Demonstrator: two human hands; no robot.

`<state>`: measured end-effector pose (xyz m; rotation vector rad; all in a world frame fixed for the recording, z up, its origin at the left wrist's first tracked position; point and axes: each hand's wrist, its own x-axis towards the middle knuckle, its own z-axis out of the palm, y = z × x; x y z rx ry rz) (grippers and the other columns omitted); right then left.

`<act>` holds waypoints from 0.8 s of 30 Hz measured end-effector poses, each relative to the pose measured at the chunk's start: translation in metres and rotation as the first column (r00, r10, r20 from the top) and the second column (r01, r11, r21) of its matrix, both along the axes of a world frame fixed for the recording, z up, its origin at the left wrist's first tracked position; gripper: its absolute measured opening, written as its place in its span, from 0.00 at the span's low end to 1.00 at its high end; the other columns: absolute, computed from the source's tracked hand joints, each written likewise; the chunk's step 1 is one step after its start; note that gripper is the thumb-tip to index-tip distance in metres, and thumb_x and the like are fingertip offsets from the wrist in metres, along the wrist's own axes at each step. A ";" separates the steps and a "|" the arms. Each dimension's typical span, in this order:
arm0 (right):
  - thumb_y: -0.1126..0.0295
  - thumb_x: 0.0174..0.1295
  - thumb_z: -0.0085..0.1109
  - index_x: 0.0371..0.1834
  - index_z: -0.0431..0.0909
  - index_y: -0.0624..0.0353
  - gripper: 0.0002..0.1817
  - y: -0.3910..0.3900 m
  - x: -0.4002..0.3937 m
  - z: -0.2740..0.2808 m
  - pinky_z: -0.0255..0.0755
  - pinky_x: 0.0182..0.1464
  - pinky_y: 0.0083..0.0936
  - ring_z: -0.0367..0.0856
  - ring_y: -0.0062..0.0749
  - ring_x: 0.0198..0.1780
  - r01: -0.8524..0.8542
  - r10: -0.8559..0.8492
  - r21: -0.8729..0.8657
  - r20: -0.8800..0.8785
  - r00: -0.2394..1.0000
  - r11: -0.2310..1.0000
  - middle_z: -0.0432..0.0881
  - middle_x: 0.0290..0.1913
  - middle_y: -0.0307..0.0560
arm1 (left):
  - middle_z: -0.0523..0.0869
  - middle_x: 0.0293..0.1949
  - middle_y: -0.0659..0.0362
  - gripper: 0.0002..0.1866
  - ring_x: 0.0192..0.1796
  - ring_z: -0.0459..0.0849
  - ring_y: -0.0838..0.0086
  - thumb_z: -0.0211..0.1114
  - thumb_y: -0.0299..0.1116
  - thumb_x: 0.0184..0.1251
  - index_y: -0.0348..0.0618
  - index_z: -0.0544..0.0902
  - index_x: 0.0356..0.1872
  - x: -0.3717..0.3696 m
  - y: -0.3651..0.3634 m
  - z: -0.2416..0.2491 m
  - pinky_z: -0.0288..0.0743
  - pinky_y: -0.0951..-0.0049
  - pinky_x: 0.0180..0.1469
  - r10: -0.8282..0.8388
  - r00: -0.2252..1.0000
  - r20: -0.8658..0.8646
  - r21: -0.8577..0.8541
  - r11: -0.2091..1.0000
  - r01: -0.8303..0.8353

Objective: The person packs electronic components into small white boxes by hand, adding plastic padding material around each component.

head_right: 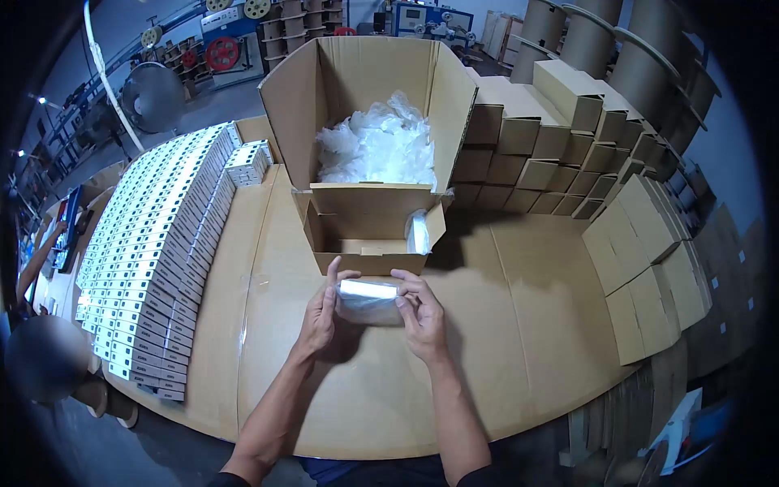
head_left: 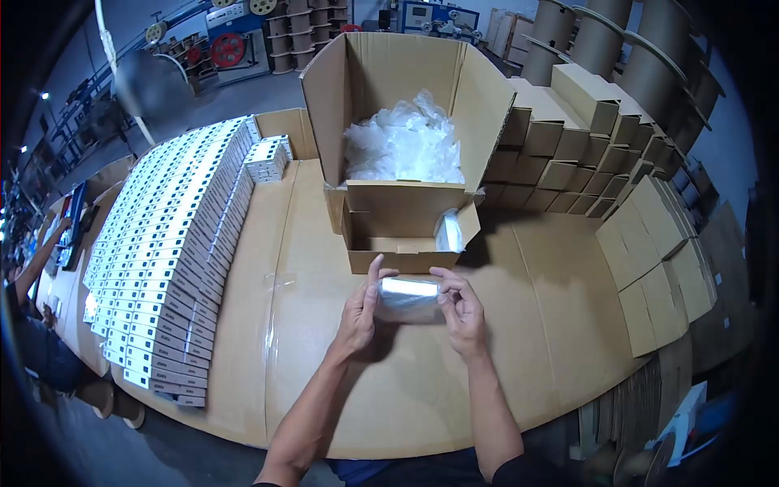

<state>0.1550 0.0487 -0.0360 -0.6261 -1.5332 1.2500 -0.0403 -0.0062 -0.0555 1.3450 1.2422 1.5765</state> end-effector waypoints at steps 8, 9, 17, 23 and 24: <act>0.79 0.72 0.58 0.54 0.74 0.60 0.10 0.008 0.013 -0.011 0.73 0.50 0.18 0.77 0.16 0.47 -0.148 0.149 -0.153 -0.009 0.989 0.977 0.77 0.67 0.50 | 0.83 0.61 0.52 0.29 0.64 0.80 0.68 0.39 0.46 0.89 0.42 0.62 0.80 0.008 -0.009 0.008 0.70 0.66 0.69 0.023 0.999 0.038 0.092 0.995 -0.027; 0.78 0.72 0.60 0.56 0.73 0.60 0.12 0.007 0.010 -0.009 0.73 0.51 0.19 0.77 0.17 0.47 -0.132 0.128 -0.163 -0.037 0.991 0.978 0.77 0.67 0.50 | 0.83 0.60 0.52 0.30 0.63 0.80 0.68 0.38 0.48 0.89 0.43 0.60 0.81 0.012 -0.007 0.001 0.71 0.66 0.69 0.017 0.985 0.171 0.080 0.996 -0.031; 0.76 0.68 0.68 0.66 0.74 0.62 0.24 -0.003 -0.001 -0.022 0.77 0.56 0.23 0.81 0.24 0.52 -0.110 0.151 -0.346 0.093 0.984 0.932 0.84 0.56 0.46 | 0.79 0.64 0.55 0.32 0.64 0.79 0.70 0.50 0.46 0.86 0.42 0.57 0.81 0.019 -0.009 -0.023 0.73 0.69 0.67 -0.130 0.848 0.514 0.043 0.991 0.125; 0.79 0.67 0.67 0.45 0.88 0.64 0.06 -0.006 0.013 -0.024 0.78 0.50 0.22 0.84 0.23 0.47 -0.199 0.234 -0.270 0.103 0.967 0.942 0.88 0.49 0.43 | 0.84 0.52 0.55 0.17 0.54 0.83 0.72 0.71 0.28 0.69 0.37 0.82 0.57 0.011 -0.033 -0.019 0.77 0.73 0.57 -0.019 1.000 0.020 -0.034 0.999 0.020; 0.79 0.67 0.67 0.45 0.88 0.64 0.06 -0.008 0.017 -0.022 0.78 0.49 0.21 0.84 0.24 0.47 -0.217 0.243 -0.248 0.081 0.967 0.944 0.89 0.49 0.45 | 0.85 0.50 0.54 0.13 0.52 0.83 0.72 0.73 0.25 0.66 0.36 0.87 0.50 0.013 -0.037 -0.016 0.77 0.74 0.55 -0.004 1.000 0.025 -0.048 0.999 0.006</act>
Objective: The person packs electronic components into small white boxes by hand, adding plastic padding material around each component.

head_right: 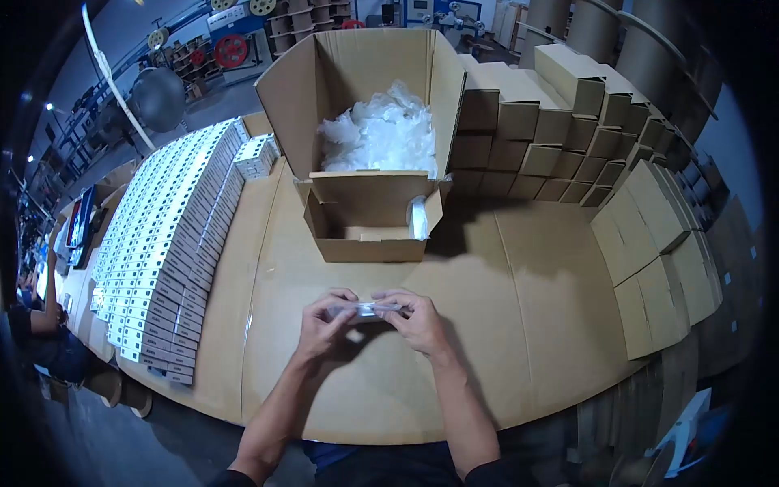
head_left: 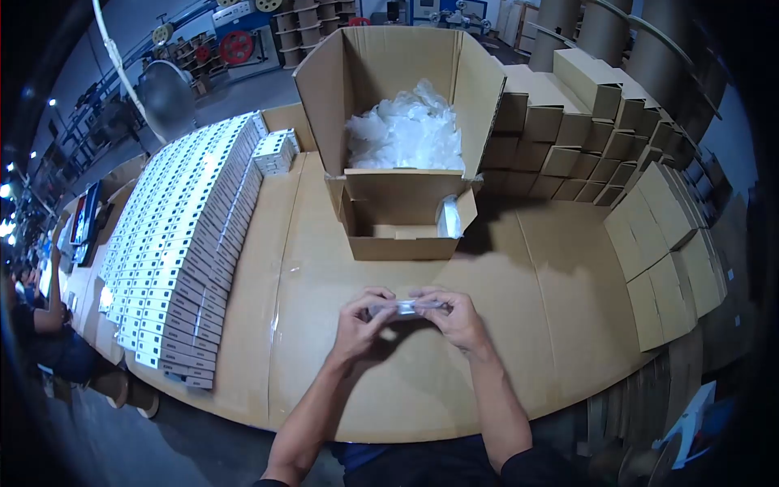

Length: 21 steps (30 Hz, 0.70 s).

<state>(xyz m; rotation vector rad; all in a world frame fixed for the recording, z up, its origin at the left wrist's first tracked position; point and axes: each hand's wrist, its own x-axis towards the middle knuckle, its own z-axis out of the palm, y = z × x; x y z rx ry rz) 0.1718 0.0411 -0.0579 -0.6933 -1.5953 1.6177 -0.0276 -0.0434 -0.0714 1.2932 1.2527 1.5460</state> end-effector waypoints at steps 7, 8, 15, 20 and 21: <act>0.76 0.63 0.68 0.37 0.81 0.64 0.05 -0.008 0.009 0.032 0.78 0.50 0.30 0.85 0.37 0.46 0.430 -0.513 0.362 0.172 0.841 0.827 0.87 0.48 0.52 | 0.87 0.36 0.60 0.10 0.39 0.80 0.81 0.72 0.26 0.69 0.38 0.81 0.29 0.004 0.001 0.014 0.74 0.76 0.43 0.132 0.991 0.000 -0.141 0.981 -0.131; 0.77 0.62 0.68 0.38 0.80 0.63 0.05 -0.012 0.007 0.041 0.78 0.50 0.30 0.86 0.39 0.44 0.505 -0.642 0.511 0.126 0.756 0.695 0.86 0.46 0.53 | 0.87 0.36 0.60 0.10 0.39 0.80 0.81 0.72 0.25 0.70 0.39 0.80 0.29 0.004 0.003 0.014 0.75 0.76 0.44 0.143 0.990 0.005 -0.176 0.974 -0.140; 0.84 0.54 0.66 0.41 0.82 0.63 0.11 -0.031 0.001 0.051 0.77 0.61 0.42 0.84 0.49 0.55 0.007 -0.346 0.865 0.193 0.918 0.502 0.85 0.52 0.52 | 0.85 0.30 0.62 0.12 0.33 0.78 0.84 0.71 0.29 0.71 0.40 0.78 0.29 0.006 0.006 0.015 0.73 0.79 0.37 0.179 0.984 0.026 -0.154 0.973 -0.173; 0.82 0.57 0.63 0.40 0.80 0.65 0.08 -0.014 0.000 0.032 0.77 0.58 0.43 0.82 0.48 0.56 -0.111 -0.250 0.822 0.294 0.922 0.558 0.84 0.53 0.53 | 0.83 0.25 0.63 0.15 0.28 0.77 0.84 0.68 0.33 0.74 0.40 0.76 0.27 -0.009 0.010 0.000 0.72 0.77 0.30 0.224 0.974 0.029 -0.263 0.942 -0.208; 0.83 0.57 0.63 0.42 0.78 0.65 0.09 -0.013 0.000 0.039 0.76 0.58 0.43 0.82 0.51 0.53 -0.138 -0.216 0.797 0.318 0.923 0.587 0.84 0.49 0.54 | 0.82 0.22 0.62 0.17 0.27 0.76 0.84 0.67 0.33 0.75 0.39 0.74 0.26 -0.011 0.011 0.002 0.72 0.75 0.29 0.222 0.975 0.028 -0.309 0.929 -0.202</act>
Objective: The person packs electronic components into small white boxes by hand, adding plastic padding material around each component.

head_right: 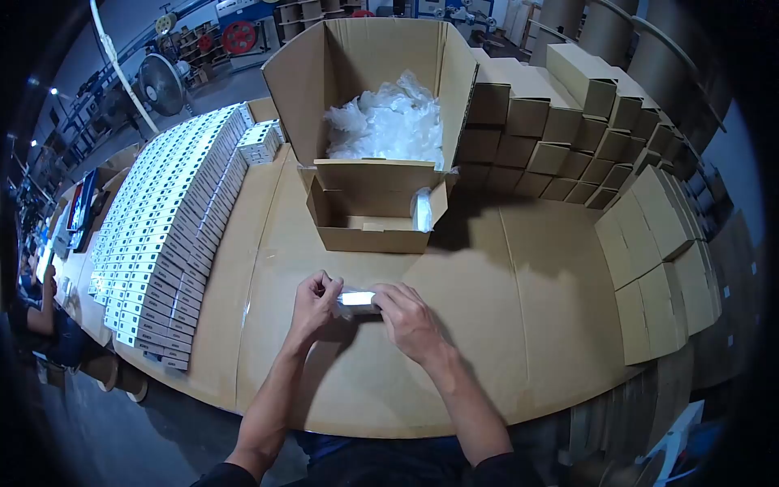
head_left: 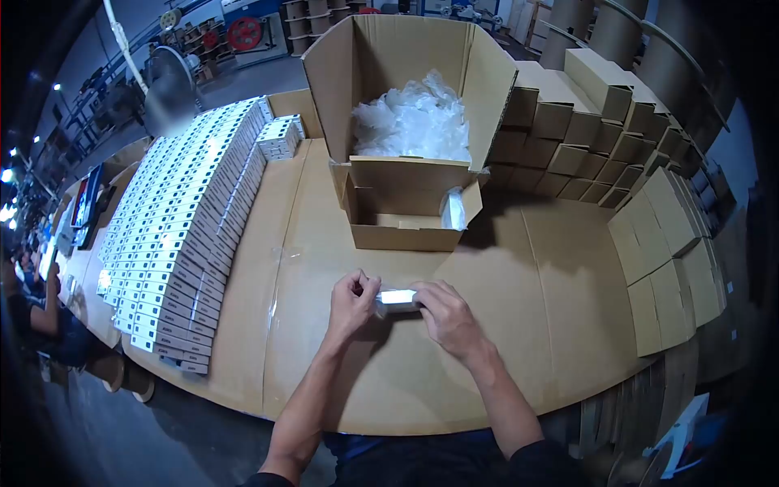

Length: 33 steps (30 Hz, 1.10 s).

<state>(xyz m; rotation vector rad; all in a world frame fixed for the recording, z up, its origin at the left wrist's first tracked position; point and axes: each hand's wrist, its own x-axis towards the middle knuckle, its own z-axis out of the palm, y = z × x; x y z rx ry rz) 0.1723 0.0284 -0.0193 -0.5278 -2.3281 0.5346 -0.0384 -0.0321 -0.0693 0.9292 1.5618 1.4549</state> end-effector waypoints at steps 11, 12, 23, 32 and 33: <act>0.78 0.59 0.66 0.47 0.79 0.58 0.13 0.011 0.005 0.020 0.72 0.59 0.48 0.82 0.51 0.48 -0.046 0.041 0.020 0.213 0.976 0.999 0.84 0.43 0.50 | 0.87 0.50 0.61 0.25 0.57 0.82 0.64 0.78 0.30 0.54 0.48 0.83 0.56 -0.006 -0.008 0.054 0.68 0.54 0.73 -0.125 0.347 -0.930 0.078 0.853 0.517; 0.77 0.59 0.67 0.48 0.79 0.58 0.13 0.012 0.005 0.026 0.72 0.59 0.49 0.82 0.51 0.49 -0.043 0.035 0.027 0.240 0.970 0.999 0.84 0.43 0.49 | 0.85 0.55 0.60 0.29 0.59 0.81 0.65 0.78 0.31 0.55 0.48 0.79 0.59 -0.009 -0.005 0.051 0.63 0.52 0.78 -0.173 0.359 -0.917 0.033 0.864 0.502; 0.76 0.60 0.71 0.41 0.79 0.62 0.10 0.020 0.019 0.029 0.80 0.36 0.37 0.85 0.44 0.37 0.318 -0.323 -0.150 -0.012 0.946 0.936 0.83 0.36 0.51 | 0.88 0.42 0.57 0.22 0.46 0.88 0.63 0.73 0.37 0.66 0.45 0.79 0.59 -0.104 0.017 0.058 0.57 0.48 0.80 -0.068 0.455 -0.888 0.085 0.948 0.307; 0.82 0.63 0.67 0.49 0.77 0.68 0.13 0.071 -0.041 0.029 0.91 0.33 0.29 0.86 0.38 0.39 0.600 -0.617 -0.172 -0.359 0.700 0.782 0.81 0.45 0.52 | 0.79 0.51 0.48 0.17 0.55 0.78 0.51 0.68 0.29 0.62 0.40 0.78 0.51 -0.254 0.137 0.078 0.72 0.55 0.61 0.326 0.181 -0.928 0.343 0.936 0.072; 0.82 0.64 0.67 0.50 0.78 0.68 0.13 0.074 -0.047 0.026 0.91 0.33 0.29 0.86 0.38 0.39 0.627 -0.635 -0.156 -0.356 0.686 0.764 0.81 0.45 0.52 | 0.78 0.51 0.47 0.16 0.56 0.77 0.51 0.67 0.28 0.62 0.39 0.77 0.50 -0.267 0.149 0.074 0.72 0.55 0.61 0.325 0.158 -0.932 0.338 0.939 0.063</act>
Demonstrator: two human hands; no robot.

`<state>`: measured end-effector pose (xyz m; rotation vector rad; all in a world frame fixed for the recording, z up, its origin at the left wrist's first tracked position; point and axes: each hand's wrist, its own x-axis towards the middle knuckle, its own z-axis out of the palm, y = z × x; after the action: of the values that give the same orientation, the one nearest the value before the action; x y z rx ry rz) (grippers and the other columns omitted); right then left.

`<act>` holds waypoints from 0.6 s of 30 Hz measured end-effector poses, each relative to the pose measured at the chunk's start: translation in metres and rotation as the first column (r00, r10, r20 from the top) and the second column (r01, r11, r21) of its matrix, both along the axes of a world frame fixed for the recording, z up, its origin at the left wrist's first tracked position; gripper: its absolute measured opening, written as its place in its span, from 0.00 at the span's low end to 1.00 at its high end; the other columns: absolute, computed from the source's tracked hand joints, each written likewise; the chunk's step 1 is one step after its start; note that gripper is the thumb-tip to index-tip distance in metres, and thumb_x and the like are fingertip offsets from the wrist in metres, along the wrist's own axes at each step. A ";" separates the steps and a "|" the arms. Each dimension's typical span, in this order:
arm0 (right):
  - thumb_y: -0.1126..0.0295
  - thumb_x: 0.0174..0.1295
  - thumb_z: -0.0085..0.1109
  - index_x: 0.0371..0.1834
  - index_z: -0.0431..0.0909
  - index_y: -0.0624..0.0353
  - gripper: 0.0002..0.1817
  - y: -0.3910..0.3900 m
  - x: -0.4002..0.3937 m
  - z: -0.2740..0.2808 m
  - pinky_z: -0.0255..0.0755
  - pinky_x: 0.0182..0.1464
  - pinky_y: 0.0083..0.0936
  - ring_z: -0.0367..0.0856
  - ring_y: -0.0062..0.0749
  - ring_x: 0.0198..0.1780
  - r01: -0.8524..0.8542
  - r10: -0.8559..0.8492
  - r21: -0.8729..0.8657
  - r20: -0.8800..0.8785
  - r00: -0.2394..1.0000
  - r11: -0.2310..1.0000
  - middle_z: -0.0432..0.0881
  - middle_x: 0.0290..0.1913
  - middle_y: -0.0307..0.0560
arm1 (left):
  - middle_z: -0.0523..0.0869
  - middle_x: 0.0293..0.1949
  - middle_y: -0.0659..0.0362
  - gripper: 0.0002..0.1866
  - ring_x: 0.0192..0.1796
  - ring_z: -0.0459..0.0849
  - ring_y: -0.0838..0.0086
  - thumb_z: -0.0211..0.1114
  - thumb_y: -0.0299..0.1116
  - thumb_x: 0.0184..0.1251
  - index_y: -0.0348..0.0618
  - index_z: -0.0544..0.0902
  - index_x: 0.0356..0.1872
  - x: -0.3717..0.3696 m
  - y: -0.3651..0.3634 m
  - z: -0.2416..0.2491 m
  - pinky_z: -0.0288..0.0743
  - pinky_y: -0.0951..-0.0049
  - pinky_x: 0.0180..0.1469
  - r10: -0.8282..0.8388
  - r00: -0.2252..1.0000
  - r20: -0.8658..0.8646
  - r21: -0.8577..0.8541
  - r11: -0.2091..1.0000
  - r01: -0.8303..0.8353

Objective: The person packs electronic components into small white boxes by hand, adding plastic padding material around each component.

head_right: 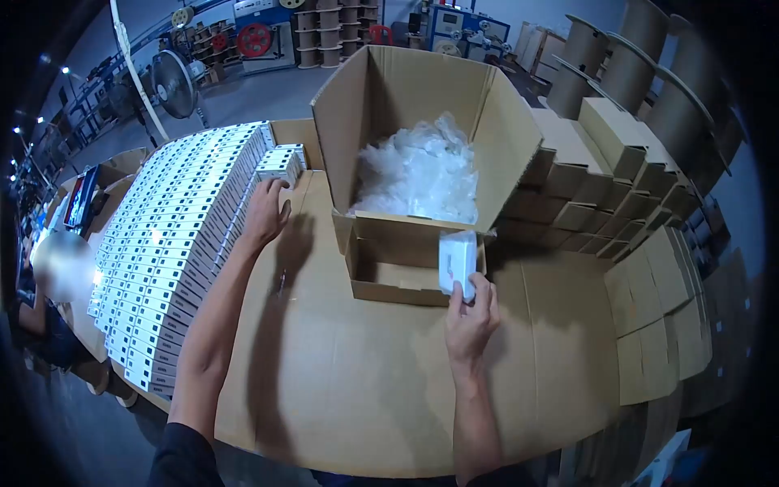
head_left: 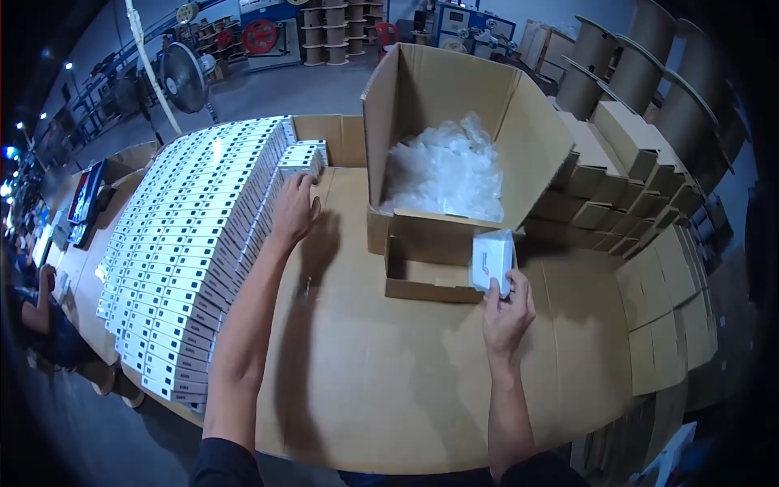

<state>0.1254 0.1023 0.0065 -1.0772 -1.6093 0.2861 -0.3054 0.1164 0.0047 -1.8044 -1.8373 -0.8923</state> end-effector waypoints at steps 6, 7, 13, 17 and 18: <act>0.73 0.61 0.69 0.49 0.81 0.62 0.14 0.002 -0.017 0.019 0.72 0.56 0.51 0.81 0.57 0.54 0.222 -0.249 0.115 0.357 0.900 0.968 0.84 0.44 0.53 | 0.79 0.54 0.47 0.25 0.57 0.80 0.53 0.67 0.28 0.55 0.37 0.77 0.56 -0.058 0.052 -0.045 0.77 0.59 0.59 0.228 0.967 -0.114 -0.068 0.969 -0.236; 0.71 0.63 0.69 0.48 0.81 0.61 0.12 0.006 -0.019 0.019 0.69 0.58 0.54 0.80 0.57 0.54 0.230 -0.258 0.120 0.349 0.901 0.966 0.85 0.45 0.53 | 0.79 0.58 0.46 0.25 0.59 0.80 0.54 0.67 0.30 0.56 0.37 0.76 0.57 -0.067 0.060 -0.054 0.76 0.60 0.62 0.254 0.959 -0.123 -0.021 0.966 -0.259; 0.78 0.63 0.66 0.45 0.78 0.68 0.09 0.015 -0.032 -0.004 0.75 0.40 0.45 0.83 0.58 0.41 0.132 -0.099 -0.153 0.210 0.973 0.979 0.81 0.41 0.59 | 0.79 0.54 0.47 0.18 0.60 0.79 0.55 0.63 0.31 0.62 0.38 0.77 0.52 -0.075 0.080 -0.062 0.76 0.61 0.62 0.304 0.943 -0.135 0.009 0.952 -0.306; 0.80 0.63 0.66 0.42 0.80 0.69 0.07 0.021 -0.023 -0.022 0.73 0.37 0.44 0.81 0.55 0.37 0.147 -0.137 -0.019 0.266 0.954 0.989 0.80 0.39 0.58 | 0.80 0.49 0.49 0.17 0.55 0.80 0.56 0.63 0.29 0.60 0.38 0.76 0.50 -0.072 0.077 -0.062 0.78 0.61 0.58 0.288 0.954 -0.087 0.017 0.958 -0.288; 0.80 0.63 0.66 0.41 0.80 0.70 0.06 0.023 -0.021 -0.022 0.73 0.37 0.44 0.81 0.55 0.36 0.141 -0.126 -0.034 0.280 0.952 0.989 0.79 0.38 0.58 | 0.80 0.49 0.49 0.17 0.55 0.80 0.56 0.64 0.28 0.59 0.38 0.76 0.50 -0.073 0.077 -0.057 0.78 0.60 0.57 0.287 0.956 -0.065 0.014 0.958 -0.287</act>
<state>0.1042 0.1252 -0.0160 -1.3071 -1.7732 0.0893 -0.3787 0.1934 -0.0527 -1.4926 -1.9864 -0.7172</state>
